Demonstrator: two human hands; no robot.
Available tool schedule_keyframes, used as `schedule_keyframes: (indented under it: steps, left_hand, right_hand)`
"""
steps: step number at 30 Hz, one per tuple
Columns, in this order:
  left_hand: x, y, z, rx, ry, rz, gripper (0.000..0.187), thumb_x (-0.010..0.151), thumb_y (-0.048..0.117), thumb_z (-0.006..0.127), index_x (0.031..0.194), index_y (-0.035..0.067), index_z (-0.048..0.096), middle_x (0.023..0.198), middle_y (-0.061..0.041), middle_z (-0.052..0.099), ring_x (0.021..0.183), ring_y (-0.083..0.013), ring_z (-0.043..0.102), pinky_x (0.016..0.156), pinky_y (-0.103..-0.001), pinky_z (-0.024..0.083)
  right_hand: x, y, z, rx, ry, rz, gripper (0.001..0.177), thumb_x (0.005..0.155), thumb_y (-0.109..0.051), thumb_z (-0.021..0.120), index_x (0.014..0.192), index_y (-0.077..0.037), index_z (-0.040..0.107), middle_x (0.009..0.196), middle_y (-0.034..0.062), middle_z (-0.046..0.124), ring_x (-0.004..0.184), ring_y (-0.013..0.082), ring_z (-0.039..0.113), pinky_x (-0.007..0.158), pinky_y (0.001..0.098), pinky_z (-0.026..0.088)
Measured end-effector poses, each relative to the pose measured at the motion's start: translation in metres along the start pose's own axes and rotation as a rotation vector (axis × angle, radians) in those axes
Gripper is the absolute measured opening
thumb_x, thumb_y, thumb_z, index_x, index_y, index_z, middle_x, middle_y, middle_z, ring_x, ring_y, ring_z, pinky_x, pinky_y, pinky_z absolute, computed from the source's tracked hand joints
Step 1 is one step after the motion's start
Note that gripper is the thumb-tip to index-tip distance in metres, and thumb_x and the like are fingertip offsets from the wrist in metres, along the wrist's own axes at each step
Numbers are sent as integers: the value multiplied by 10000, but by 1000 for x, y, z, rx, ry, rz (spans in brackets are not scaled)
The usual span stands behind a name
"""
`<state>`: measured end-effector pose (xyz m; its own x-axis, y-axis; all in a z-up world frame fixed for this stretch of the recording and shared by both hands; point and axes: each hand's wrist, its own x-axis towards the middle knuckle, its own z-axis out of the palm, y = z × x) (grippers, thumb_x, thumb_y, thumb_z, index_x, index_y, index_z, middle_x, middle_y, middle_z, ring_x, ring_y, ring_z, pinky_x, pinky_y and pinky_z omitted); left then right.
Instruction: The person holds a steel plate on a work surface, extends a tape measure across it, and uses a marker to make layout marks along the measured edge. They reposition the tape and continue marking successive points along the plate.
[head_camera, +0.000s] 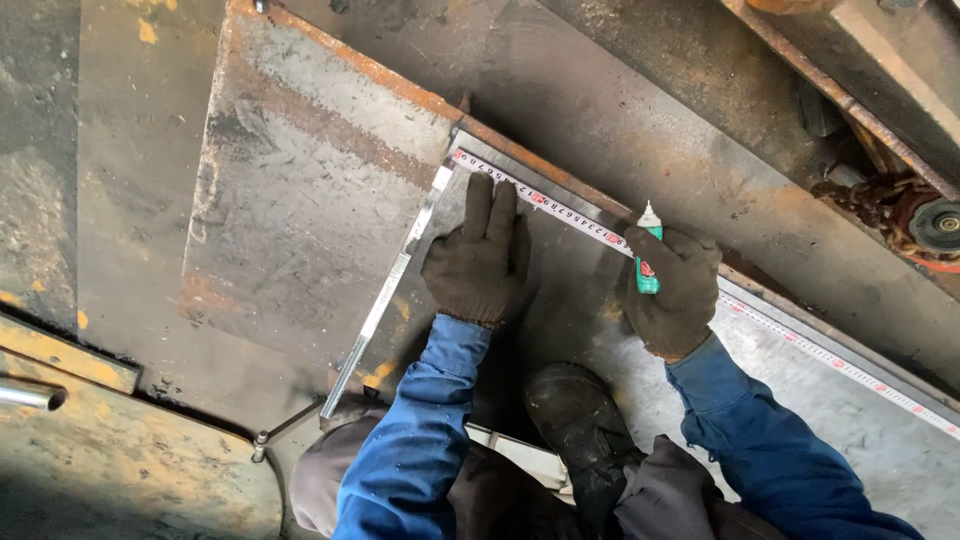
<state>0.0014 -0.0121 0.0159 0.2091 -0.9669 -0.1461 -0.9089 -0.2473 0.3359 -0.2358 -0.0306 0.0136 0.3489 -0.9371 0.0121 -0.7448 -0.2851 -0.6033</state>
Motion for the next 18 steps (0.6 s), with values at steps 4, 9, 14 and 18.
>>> schedule_keyframes:
  steps: [4,9,14,18]
  left_hand:
    - [2,0,-2,-14,-37,-9,416,963,344,684,1342,178,634,1455,-93,612,672,-257,736,570,-407,588]
    - [-2,-2,5,-12,-33,6,443,951,347,691,1354,173,639,1463,-125,609,663,-265,735,565,-407,582]
    - [-3,-3,9,19,17,19,434,952,346,702,1349,179,649,1441,-135,625,666,-270,730,579,-411,572]
    - [-2,-1,8,33,39,18,433,932,341,710,1334,190,654,1433,-127,632,663,-268,728,578,-422,566]
  right_hand:
    - [5,-6,-5,-14,-19,9,380,860,98,707,1199,-71,737,1068,148,716,1054,344,636,936,448,466]
    - [9,-7,-8,-13,-36,24,397,825,90,699,1181,-81,738,1052,136,720,1029,348,650,965,455,462]
    - [12,-6,-10,7,-59,15,411,773,74,697,1152,-79,741,1034,149,717,1002,360,655,906,462,480]
    - [15,-4,-10,41,-68,24,421,747,85,681,1133,-69,744,997,161,708,980,367,652,881,469,484]
